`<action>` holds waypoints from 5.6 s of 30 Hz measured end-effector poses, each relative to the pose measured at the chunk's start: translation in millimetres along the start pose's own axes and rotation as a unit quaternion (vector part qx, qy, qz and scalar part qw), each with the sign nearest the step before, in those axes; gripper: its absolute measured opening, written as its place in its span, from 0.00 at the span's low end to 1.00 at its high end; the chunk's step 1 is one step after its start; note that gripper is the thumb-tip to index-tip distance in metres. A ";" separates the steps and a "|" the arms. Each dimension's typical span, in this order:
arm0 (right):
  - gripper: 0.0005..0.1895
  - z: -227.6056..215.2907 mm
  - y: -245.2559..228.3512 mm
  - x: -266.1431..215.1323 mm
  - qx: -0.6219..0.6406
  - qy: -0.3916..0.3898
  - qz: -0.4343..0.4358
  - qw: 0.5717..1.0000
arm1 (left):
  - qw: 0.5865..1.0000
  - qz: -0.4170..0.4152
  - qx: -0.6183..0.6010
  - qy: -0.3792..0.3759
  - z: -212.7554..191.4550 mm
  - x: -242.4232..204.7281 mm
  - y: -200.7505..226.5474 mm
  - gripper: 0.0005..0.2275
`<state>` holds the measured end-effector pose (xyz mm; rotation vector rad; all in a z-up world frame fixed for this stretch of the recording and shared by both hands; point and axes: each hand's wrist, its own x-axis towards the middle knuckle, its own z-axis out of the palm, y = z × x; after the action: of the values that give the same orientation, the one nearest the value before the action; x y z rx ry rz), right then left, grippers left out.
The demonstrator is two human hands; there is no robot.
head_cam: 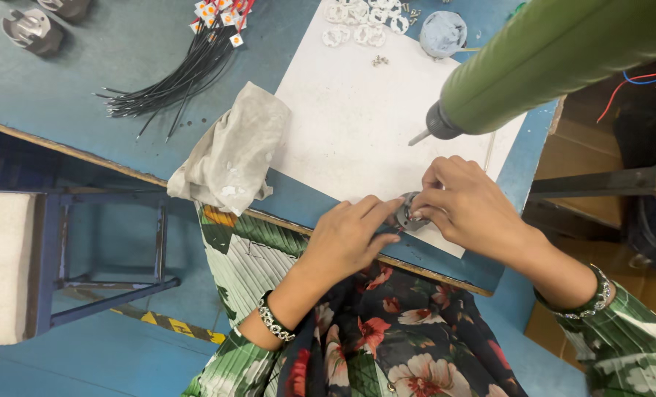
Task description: The person assembles small electronic components by hand, inserting wires into a metal housing and using a hot glue gun to secure them. The person repeatedly handles wires, small white plastic parts, and metal housings on a workbench.
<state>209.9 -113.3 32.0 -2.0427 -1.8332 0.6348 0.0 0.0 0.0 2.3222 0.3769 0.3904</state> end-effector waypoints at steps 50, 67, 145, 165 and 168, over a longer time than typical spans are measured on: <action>0.32 51.1 -5.0 -7.8 0.146 0.213 0.014 0.966 | 0.992 -0.031 0.052 0.113 -24.7 -16.9 -3.1 0.08; 0.28 52.4 -1.6 -6.7 0.160 0.236 -0.026 0.958 | 0.980 -0.028 0.146 0.134 -40.6 -12.5 22.7 0.15; 0.14 57.9 -8.5 -6.4 0.095 0.255 -0.057 0.961 | 0.993 -0.051 0.106 0.025 -35.2 -19.1 12.4 0.06; 0.20 52.9 -11.8 -3.7 0.114 0.289 0.004 0.951 | 0.982 0.042 0.183 0.033 -27.7 7.3 -2.9 0.05; 0.21 55.1 -3.1 -3.3 0.137 0.290 -0.002 0.947 | 0.992 0.043 0.087 0.082 -39.1 0.6 9.0 0.24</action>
<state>178.0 -119.2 -12.8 -1.7879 -1.3249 0.2260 -13.1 18.4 33.1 2.4904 0.4052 0.6154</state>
